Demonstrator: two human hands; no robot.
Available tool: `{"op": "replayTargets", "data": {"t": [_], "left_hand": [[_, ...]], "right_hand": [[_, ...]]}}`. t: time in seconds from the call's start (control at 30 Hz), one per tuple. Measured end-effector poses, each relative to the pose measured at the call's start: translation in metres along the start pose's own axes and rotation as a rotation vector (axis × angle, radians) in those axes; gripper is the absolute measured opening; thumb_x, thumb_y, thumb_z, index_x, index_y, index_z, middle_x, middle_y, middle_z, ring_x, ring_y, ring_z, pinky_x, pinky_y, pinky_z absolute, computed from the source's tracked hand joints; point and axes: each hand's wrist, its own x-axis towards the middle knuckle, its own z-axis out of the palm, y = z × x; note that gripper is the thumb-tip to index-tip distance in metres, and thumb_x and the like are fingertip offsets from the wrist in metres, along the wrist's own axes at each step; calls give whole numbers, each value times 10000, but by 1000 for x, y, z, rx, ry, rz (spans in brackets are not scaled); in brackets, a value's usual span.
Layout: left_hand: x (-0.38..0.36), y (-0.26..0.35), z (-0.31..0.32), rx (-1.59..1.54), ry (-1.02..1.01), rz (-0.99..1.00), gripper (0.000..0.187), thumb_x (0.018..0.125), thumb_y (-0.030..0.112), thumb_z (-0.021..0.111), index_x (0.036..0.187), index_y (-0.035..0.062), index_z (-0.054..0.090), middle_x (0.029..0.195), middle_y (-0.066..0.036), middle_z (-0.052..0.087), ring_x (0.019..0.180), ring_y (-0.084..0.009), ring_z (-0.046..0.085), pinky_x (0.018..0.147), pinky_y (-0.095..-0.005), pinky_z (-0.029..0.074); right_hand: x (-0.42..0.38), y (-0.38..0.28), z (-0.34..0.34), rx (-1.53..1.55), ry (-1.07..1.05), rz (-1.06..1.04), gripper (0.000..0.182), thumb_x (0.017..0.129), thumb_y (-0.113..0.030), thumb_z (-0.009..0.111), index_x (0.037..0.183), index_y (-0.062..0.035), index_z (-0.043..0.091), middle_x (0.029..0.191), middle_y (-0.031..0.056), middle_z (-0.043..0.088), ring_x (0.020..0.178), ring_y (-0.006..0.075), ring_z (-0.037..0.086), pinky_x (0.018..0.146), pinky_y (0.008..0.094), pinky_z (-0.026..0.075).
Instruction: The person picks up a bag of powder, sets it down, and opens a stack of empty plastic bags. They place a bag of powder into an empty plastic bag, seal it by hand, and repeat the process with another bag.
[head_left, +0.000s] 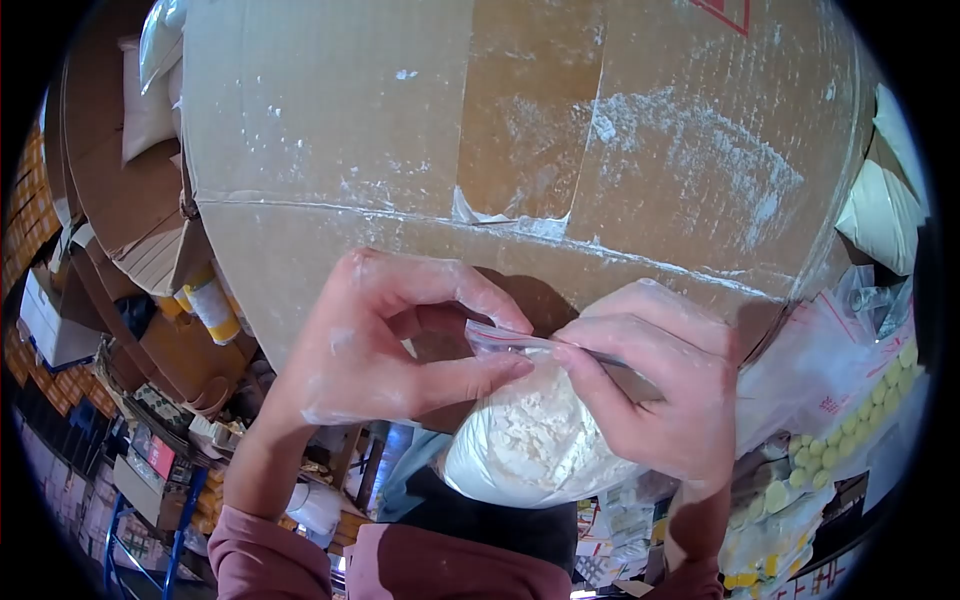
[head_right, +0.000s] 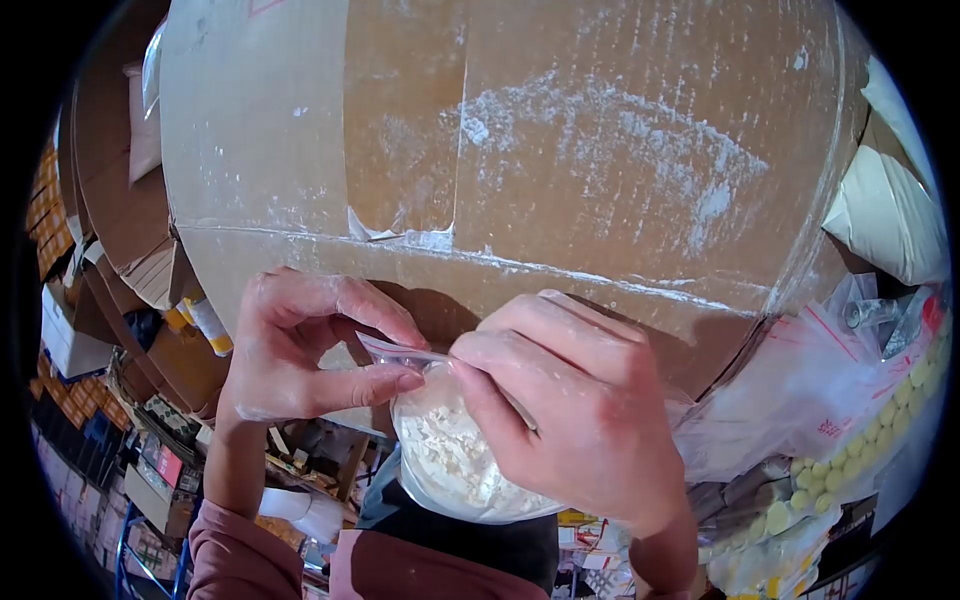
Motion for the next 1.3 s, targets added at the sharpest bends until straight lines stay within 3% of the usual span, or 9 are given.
{"op": "replayTargets", "data": {"t": [0.4,0.6,1.0,1.1,1.3], "left_hand": [[-8,-14,11,-169,135,82,363,708,-112,810,1038,-102,660,982,-170,691,917,-210,697,837,-328,589],[-8,-10,9,47,117,182,403,722,-76,817,1093,-94,660,949,-157,710,868,-190,713,776,-292,585],[-3,4,0,152,45,117,242,765,-67,776,997,-75,707,864,-156,734,802,-199,734,709,-259,574],[-4,-6,-5,-29,26,96,197,784,-76,757,974,-76,708,853,-150,736,796,-198,732,713,-263,579],[-10,-1,-9,96,93,48,84,808,-86,728,886,-57,729,848,-143,737,800,-184,724,729,-268,583]], "right_hand": [[10,-2,12,-29,-32,-45,136,693,41,741,787,-17,661,764,100,651,655,247,638,591,308,481],[12,-9,15,-44,-53,30,107,711,26,748,765,-10,663,725,106,632,626,239,614,574,301,458],[12,-5,13,47,-89,63,95,722,27,761,774,16,682,708,129,634,609,223,610,546,288,448],[12,-5,13,15,-74,69,113,717,13,777,771,14,678,698,114,629,591,209,598,527,285,432],[4,-4,-7,-121,-175,137,162,703,-29,805,711,-5,645,661,85,595,549,211,553,501,300,399]]}}
